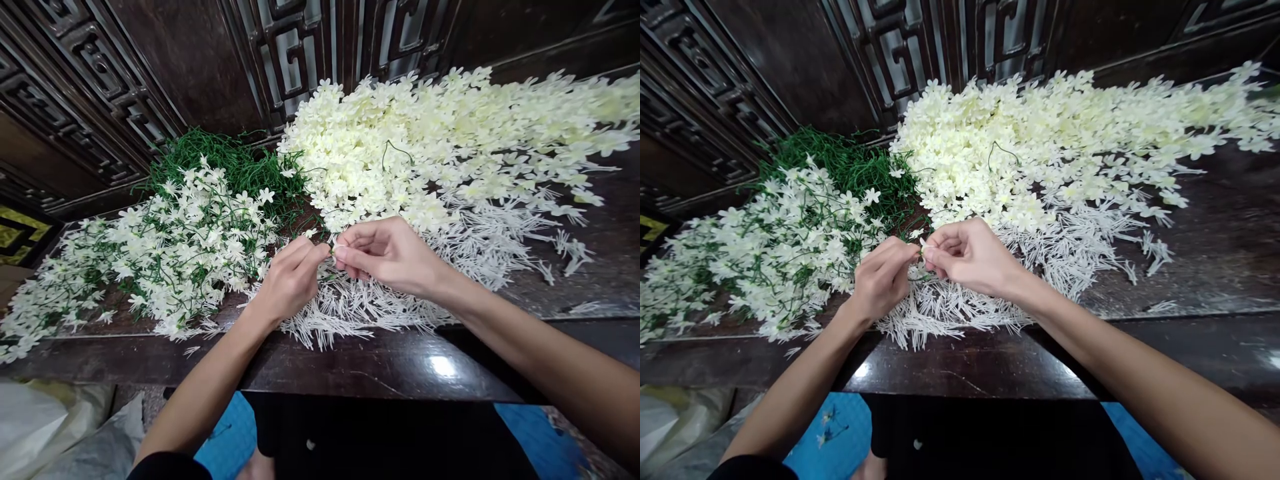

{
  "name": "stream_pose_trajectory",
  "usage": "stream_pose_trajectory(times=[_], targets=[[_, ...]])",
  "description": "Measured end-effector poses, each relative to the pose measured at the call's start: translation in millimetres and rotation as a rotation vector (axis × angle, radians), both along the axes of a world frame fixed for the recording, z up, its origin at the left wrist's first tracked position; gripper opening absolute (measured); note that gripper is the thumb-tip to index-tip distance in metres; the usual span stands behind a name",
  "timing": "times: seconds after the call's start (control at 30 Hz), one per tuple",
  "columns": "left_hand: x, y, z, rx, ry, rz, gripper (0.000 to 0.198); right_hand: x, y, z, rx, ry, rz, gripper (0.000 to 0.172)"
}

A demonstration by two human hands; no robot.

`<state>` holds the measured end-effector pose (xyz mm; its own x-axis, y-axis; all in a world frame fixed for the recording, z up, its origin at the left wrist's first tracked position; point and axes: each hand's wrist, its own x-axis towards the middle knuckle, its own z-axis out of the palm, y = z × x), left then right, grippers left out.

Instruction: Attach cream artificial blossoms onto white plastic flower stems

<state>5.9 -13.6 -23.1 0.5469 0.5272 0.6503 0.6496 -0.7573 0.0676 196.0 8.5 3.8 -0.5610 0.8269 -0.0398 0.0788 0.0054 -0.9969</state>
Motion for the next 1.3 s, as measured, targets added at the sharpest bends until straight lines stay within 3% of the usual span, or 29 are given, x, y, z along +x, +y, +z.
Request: stream_pose_trajectory(times=[0.17,0.3,0.47,0.67,0.77,0.93,1.07,1.2,1.3], targets=[[-1.1,2.6,1.1,-0.031,0.048,-0.032,0.027,2.2,7.7,-2.5,-0.169,0.101,0.09,0.019],[1.1,5.3,4.6,-0.109,0.032,0.008,0.015,6.0,16.1,-2.6,-0.098,0.076,0.065,0.018],[-1.8,7.4,11.2,-0.088,-0.057,0.073,0.022,13.1,22.6,-0.1,-0.028,0.052,-0.005,0.016],[-10.9,3.6,31.0,0.08,-0.257,0.167,0.027,15.0,25.7,1.5,-0.052,0.037,-0.094,0.013],[-17.1,-12.1,44.6,0.134,-0.188,0.203,0.036,15.9,26.7,1.7,-0.044,0.087,-0.091,0.013],[-21.6,-48.2,65.4,0.095,0.133,0.239,0.042,17.1,22.2,4.7,-0.006,0.114,0.088,0.017],[-10.6,-62.6,76.1,0.062,0.133,0.174,0.032,16.2,15.3,7.1,0.059,0.162,0.297,0.019],[7.7,-68.1,82.1,-0.004,0.14,0.098,0.024,16.9,11.6,8.0,0.093,0.2,0.423,0.024],[19.5,-73.3,90.2,0.052,0.072,0.094,0.019,17.3,11.1,7.9,0.116,0.19,0.486,0.028]])
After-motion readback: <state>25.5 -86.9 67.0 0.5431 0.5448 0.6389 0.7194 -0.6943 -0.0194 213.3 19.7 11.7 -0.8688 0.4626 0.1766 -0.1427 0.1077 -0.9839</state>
